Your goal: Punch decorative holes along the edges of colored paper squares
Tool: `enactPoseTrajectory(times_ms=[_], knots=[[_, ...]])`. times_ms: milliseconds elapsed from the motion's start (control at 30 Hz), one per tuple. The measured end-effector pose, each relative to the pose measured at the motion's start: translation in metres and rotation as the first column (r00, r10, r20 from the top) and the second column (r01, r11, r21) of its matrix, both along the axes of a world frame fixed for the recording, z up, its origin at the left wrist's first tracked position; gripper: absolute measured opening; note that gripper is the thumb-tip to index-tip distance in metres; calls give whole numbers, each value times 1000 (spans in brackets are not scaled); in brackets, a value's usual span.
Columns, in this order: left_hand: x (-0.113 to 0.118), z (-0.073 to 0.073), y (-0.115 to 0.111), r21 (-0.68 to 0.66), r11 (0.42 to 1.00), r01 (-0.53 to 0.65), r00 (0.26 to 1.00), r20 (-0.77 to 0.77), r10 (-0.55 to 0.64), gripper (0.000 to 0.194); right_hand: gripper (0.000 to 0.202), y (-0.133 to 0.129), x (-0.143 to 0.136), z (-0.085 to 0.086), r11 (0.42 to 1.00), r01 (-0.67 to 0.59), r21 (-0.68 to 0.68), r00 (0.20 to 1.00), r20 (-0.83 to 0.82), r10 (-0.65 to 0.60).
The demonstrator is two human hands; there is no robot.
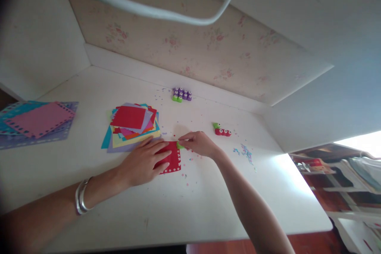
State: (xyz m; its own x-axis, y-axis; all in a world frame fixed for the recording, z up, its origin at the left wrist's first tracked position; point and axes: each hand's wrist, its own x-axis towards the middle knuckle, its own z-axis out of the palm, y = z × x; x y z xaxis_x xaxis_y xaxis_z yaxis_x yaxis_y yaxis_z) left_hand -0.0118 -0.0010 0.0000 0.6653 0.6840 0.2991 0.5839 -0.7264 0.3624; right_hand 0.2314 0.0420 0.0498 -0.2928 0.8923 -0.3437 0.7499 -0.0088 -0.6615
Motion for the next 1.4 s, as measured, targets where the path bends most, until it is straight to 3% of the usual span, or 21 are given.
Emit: enactPoseTrajectory(times_ms=[367,767,967,1200,1400], knots=[[-1,-6,1,-48,999,0,998,69,4,35,21,-2,-5,7,998,-62,31,998,-9,62],[0,-9,2,-41,999,3,997,72,0,35,31,1,-5,2,998,11,-69,999,43,-8],[0,-6,2,-45,999,5,998,64,-2,34,26,14,-12,6,995,34,-97,983,182,-16],[1,-3,1,-22,1000,0,998,57,1,32,19,17,-23,10,1000,-6,-22,945,328,13],[0,-4,1,13,1000,-2,999,43,2,31,20,17,-20,11,998,-3,-66,968,249,20]])
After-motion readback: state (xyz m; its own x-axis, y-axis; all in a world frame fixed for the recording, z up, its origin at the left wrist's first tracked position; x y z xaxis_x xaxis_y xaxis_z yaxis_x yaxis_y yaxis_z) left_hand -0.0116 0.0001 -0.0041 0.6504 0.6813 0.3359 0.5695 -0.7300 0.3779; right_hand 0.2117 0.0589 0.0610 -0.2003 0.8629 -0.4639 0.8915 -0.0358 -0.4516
